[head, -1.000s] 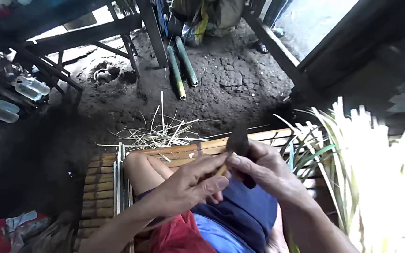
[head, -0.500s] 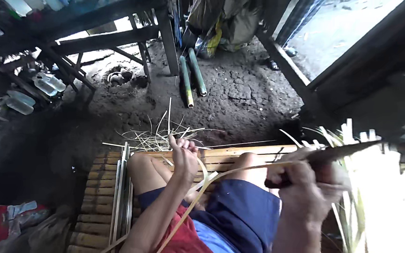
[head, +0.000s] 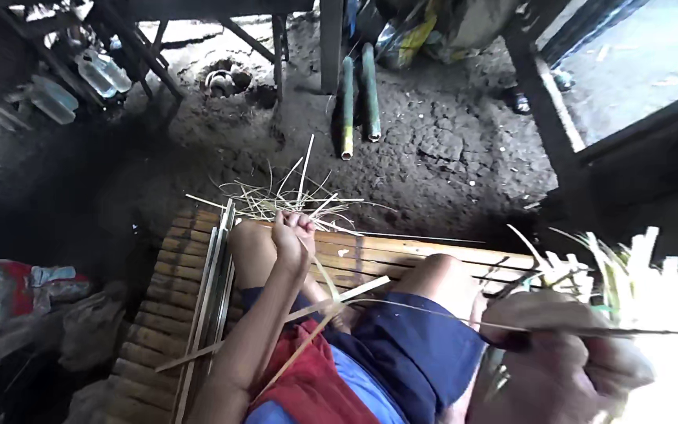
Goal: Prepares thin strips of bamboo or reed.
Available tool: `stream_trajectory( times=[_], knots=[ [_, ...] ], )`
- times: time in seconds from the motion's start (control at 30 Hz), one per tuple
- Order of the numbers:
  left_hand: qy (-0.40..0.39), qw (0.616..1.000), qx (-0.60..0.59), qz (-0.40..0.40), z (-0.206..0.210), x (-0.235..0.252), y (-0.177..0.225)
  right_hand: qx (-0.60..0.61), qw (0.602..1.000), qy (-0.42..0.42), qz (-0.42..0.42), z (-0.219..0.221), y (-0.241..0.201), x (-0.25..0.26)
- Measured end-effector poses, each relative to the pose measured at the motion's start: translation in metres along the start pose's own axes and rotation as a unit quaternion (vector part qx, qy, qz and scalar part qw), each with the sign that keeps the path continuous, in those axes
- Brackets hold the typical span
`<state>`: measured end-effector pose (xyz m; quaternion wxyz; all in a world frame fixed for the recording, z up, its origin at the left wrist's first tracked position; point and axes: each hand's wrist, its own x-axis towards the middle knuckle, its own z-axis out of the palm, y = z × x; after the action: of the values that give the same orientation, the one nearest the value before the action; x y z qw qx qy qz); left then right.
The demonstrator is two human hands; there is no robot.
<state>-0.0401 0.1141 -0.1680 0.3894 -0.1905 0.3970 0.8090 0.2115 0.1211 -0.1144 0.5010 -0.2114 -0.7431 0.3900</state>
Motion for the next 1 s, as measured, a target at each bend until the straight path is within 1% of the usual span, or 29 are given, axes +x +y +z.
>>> stream_trajectory(
  times=[0.03,0.07,0.1,0.13,0.17,0.2,0.23,0.3,0.37,0.4,0.43,0.47,0.5,0.53,0.57,0.6,0.63,0.67,0.7,0.73,0.77,0.8,0.87,0.9,0.93,0.97,1.0],
  knots=[
    [-0.014,1.0,0.023,-0.001,-0.001,-0.004,-0.003,-0.031,1.0,0.003,0.006,0.002,0.004,0.003],
    [-0.092,0.993,0.071,-0.022,-0.005,-0.016,-0.009,-0.088,0.996,0.013,0.013,0.007,0.011,0.007],
    [-0.201,0.972,0.109,-0.056,-0.013,-0.03,-0.017,-0.152,0.988,0.039,0.015,0.013,0.02,0.012],
    [-0.3,0.94,0.125,-0.102,-0.019,-0.045,-0.024,-0.194,0.978,0.078,0.02,0.016,0.029,0.018],
    [-0.369,0.909,0.12,-0.152,-0.024,-0.058,-0.029,-0.202,0.972,0.118,0.033,0.015,0.035,0.024],
    [-0.411,0.886,0.111,-0.183,-0.026,-0.067,-0.029,-0.188,0.971,0.14,0.045,0.015,0.037,0.03],
    [-0.426,0.878,0.107,-0.189,-0.025,-0.072,-0.027,-0.184,0.973,0.129,0.044,0.017,0.036,0.032],
    [-0.407,0.895,0.086,-0.161,-0.019,-0.066,-0.024,-0.202,0.979,0.033,0.002,0.035,0.033,0.022],
    [-0.36,0.925,0.014,-0.121,-0.014,-0.041,-0.021,-0.177,0.98,-0.055,-0.065,0.052,0.031,0.007],
    [-0.312,0.945,-0.019,-0.093,-0.013,-0.025,-0.016,-0.143,0.982,-0.091,-0.084,0.049,0.025,0.0],
    [-0.232,0.97,-0.035,-0.06,-0.008,-0.01,-0.007,-0.111,0.982,-0.122,-0.094,0.04,0.015,-0.005],
    [-0.146,0.988,-0.048,-0.03,-0.005,0.004,0.002,-0.082,0.982,-0.136,-0.102,0.03,0.005,-0.01],
    [-0.087,0.995,-0.051,-0.006,-0.004,0.013,0.009,-0.061,0.982,-0.141,-0.107,0.022,-0.002,-0.011],
    [-0.072,0.997,-0.038,0.01,-0.005,0.017,0.012,-0.059,0.983,-0.141,-0.104,0.017,-0.003,-0.01],
    [-0.107,0.994,-0.01,0.015,-0.009,0.013,0.009,-0.078,0.984,-0.126,-0.095,0.015,0.002,-0.007],
    [-0.187,0.982,0.023,0.003,-0.015,0.002,0.001,-0.12,0.985,-0.095,-0.08,0.014,0.01,-0.003],
    [-0.293,0.954,0.06,-0.037,-0.023,-0.013,-0.006,-0.166,0.983,-0.051,-0.059,0.012,0.019,0.003],
    [-0.363,0.922,0.091,-0.099,-0.028,-0.031,-0.01,-0.199,0.979,0.0,-0.034,0.008,0.028,0.009],
    [-0.407,0.893,0.115,-0.151,-0.031,-0.048,-0.013,-0.212,0.976,0.049,-0.005,0.005,0.034,0.014],
    [-0.43,0.876,0.124,-0.18,-0.034,-0.059,-0.014,-0.209,0.975,0.076,0.02,0.007,0.035,0.019],
    [-0.424,0.876,0.119,-0.194,-0.035,-0.064,-0.014,-0.2,0.977,0.066,0.036,0.013,0.034,0.019],
    [-0.401,0.889,0.104,-0.195,-0.034,-0.066,-0.016,-0.188,0.981,0.024,0.038,0.023,0.032,0.016],
    [-0.372,0.91,0.055,-0.175,-0.031,-0.056,-0.022,-0.177,0.981,-0.078,-0.011,0.051,0.034,0.006],
    [-0.37,0.914,0.024,-0.163,-0.031,-0.047,-0.024,-0.175,0.978,-0.109,-0.045,0.062,0.035,-0.001],
    [-0.348,0.927,0.006,-0.142,-0.032,-0.038,-0.022,-0.158,0.975,-0.143,-0.063,0.063,0.031,-0.008],
    [-0.296,0.947,0.001,-0.123,-0.031,-0.029,-0.016,-0.123,0.973,-0.182,-0.067,0.056,0.021,-0.014],
    [-0.217,0.97,-0.014,-0.107,-0.027,-0.018,-0.008,-0.079,0.971,-0.218,-0.063,0.046,0.007,-0.019]
  ],
)
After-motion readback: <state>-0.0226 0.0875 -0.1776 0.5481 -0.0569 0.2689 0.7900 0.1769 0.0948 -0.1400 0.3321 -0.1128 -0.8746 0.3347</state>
